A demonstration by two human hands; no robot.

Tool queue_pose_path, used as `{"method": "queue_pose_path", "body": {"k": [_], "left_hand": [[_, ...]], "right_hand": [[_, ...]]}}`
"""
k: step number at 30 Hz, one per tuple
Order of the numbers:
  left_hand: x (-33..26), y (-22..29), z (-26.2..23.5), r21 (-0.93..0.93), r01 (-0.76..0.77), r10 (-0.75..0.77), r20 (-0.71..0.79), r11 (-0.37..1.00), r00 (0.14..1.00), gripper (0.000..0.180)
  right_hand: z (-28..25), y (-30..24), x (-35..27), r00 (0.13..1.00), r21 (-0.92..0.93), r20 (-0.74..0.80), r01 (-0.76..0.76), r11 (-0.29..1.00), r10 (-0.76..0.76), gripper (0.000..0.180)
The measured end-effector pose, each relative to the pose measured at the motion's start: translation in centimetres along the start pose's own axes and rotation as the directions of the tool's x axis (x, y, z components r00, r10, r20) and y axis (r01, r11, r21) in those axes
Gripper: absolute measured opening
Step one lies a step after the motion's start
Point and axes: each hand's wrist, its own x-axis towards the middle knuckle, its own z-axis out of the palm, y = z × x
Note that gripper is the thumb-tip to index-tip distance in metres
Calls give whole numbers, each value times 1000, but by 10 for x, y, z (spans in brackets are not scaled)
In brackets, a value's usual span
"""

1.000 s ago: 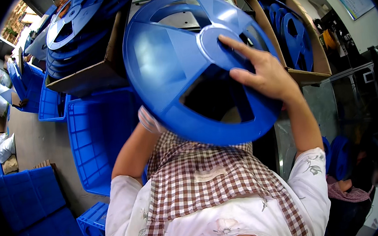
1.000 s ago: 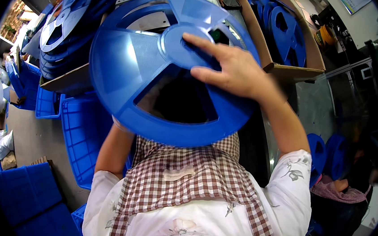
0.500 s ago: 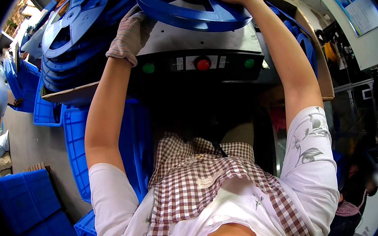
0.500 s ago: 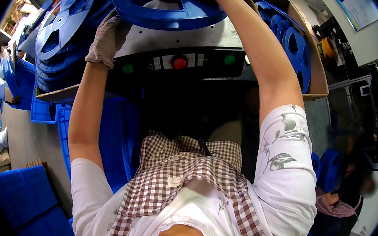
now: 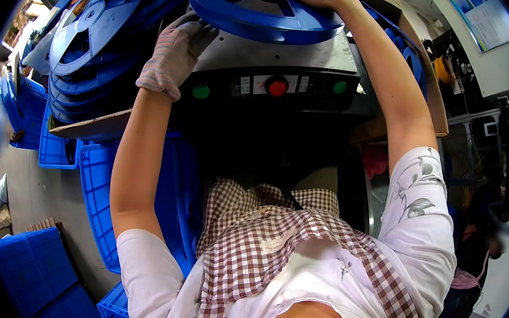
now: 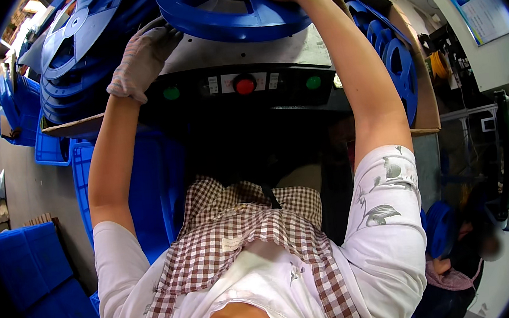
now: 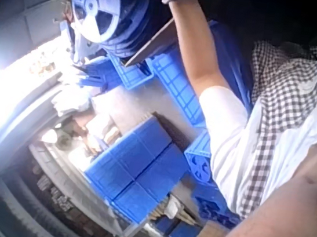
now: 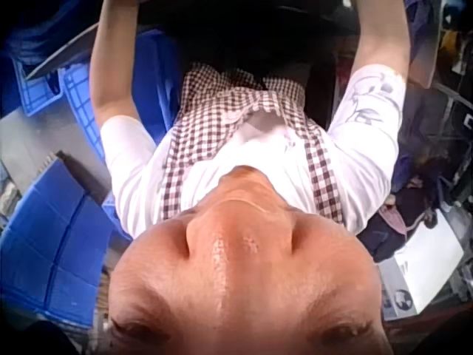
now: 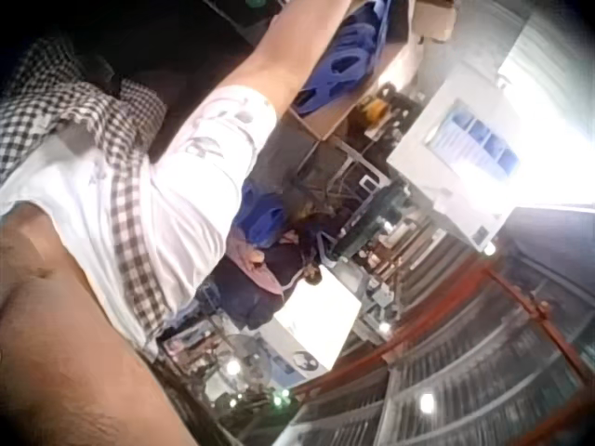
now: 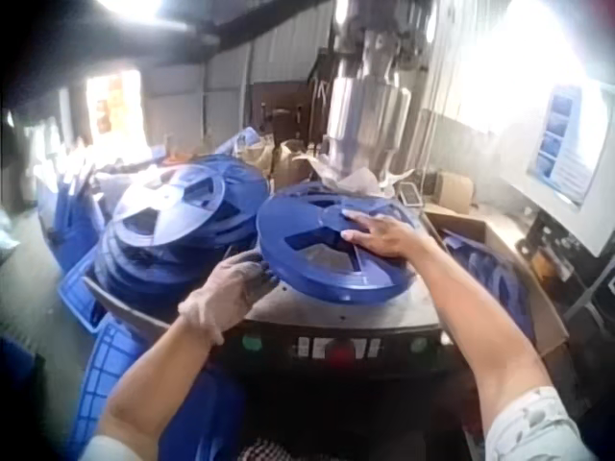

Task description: The person repeatedly picks up blue plastic wheel-like parts, places them on a machine, presses a button, and then moves the processed parts into a blue crate. The task involves repetitive handling of identical components in a factory setting.

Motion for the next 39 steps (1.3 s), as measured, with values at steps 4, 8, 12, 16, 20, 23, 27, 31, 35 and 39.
{"method": "queue_pose_path", "body": {"k": [4, 8, 12, 16, 20, 23, 27, 31, 35, 39], "left_hand": [[-30, 10, -3, 471, -102, 162, -89, 876, 983, 41], [-88, -11, -14, 917, -116, 510, -104, 381, 854, 58], [-101, -48, -15, 999, 26, 467, -44, 45, 883, 74], [-87, -66, -27, 986, -10, 360, -50, 164, 932, 70], [-81, -89, -68, 976, -74, 361, -6, 206, 933, 53], [-87, -85, -69, 934, -167, 412, 24, 316, 911, 50], [-108, -64, -36, 923, 39, 308, -167, 382, 937, 47], [-131, -58, -14, 920, -11, 395, -157, 392, 905, 42], [-168, -57, 11, 879, 98, 340, -281, 466, 897, 38], [-188, -56, 7, 902, 121, 364, -287, 415, 886, 35]], "right_hand": [[-6, 6, -29, 978, 0, -207, -19, 1000, 19, 73], [17, 44, -127, 859, 319, -508, 112, 941, 70, 71], [103, 92, -195, 883, 579, -272, -167, 798, 382, 84], [123, 77, -204, 891, 498, -326, -122, 858, 316, 82], [126, 73, -201, 887, 383, -387, -94, 919, 252, 80], [119, 71, -210, 871, 346, -425, -94, 933, 246, 73], [87, 110, -255, 807, 437, -486, -108, 893, 336, 51], [88, 241, -295, 631, 406, -506, -428, 808, 588, 47], [98, 328, -321, 497, 105, -477, -786, 609, 724, 56], [108, 392, -319, 398, 258, -276, -846, 466, 875, 60]]}}
